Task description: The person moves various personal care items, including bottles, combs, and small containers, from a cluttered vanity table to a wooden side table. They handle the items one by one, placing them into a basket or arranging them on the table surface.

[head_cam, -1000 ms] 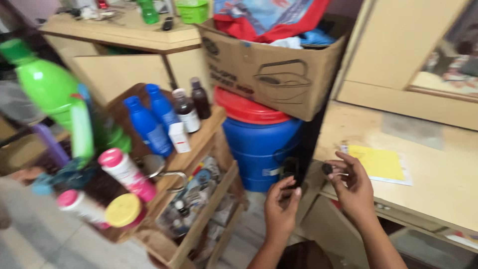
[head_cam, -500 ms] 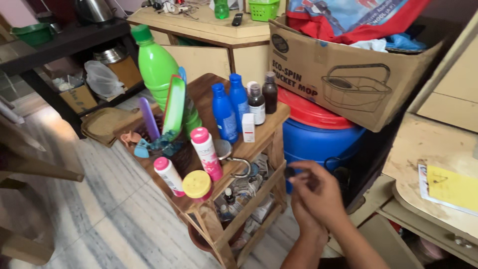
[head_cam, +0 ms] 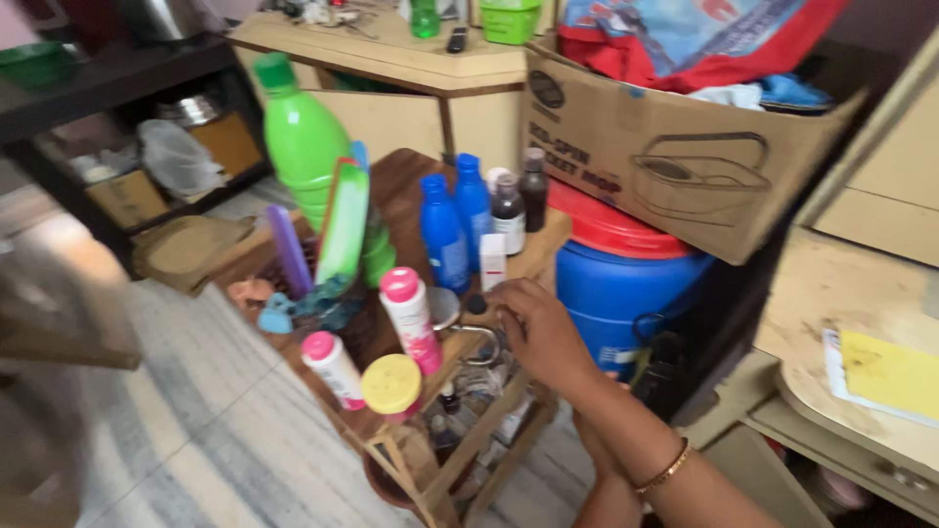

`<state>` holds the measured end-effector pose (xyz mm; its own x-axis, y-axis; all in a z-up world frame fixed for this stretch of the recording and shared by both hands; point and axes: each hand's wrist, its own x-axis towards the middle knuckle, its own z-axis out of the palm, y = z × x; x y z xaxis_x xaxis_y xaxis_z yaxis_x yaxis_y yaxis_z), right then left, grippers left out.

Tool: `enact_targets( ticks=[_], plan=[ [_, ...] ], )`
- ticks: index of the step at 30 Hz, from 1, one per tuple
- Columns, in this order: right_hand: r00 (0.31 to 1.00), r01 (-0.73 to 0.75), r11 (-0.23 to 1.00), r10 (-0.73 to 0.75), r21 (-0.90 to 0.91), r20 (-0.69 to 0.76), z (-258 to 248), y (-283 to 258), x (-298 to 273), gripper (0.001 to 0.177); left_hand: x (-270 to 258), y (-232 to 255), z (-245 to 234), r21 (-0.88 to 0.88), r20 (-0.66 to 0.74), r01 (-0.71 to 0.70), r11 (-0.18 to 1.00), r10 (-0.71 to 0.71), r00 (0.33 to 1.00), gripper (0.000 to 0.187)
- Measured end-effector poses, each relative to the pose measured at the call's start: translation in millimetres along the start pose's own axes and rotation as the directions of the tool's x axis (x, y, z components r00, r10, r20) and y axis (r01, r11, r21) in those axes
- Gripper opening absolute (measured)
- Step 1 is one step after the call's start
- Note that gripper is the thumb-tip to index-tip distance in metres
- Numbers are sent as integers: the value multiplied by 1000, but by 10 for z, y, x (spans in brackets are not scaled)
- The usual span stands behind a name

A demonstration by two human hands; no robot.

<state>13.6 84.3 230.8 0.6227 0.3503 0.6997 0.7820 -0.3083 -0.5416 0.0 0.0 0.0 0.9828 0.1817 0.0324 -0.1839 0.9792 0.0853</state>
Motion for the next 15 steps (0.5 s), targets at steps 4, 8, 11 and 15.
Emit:
enact_targets(
  ticks=[4,8,11,15],
  plan=[
    [982,-154,988,150,-24,-117,-455,187,-402,23,-165,108,493,334,-295,56,941,48,954,35],
    [934,-298,902,209,-312,-288,-1130,486,-1001,19,-479,11,774,769,-234,245,591,-96,968,30],
    [884,-420,718,187,-554,-429,-1654,718,-1427,25,-631,-193,849,930,-200,261,260,-241,950,28],
    [798,-592,345,128,-728,-589,-2223,927,-1943,51,-757,-333,804,988,-154,154,-19,-246,957,31]
  ],
)
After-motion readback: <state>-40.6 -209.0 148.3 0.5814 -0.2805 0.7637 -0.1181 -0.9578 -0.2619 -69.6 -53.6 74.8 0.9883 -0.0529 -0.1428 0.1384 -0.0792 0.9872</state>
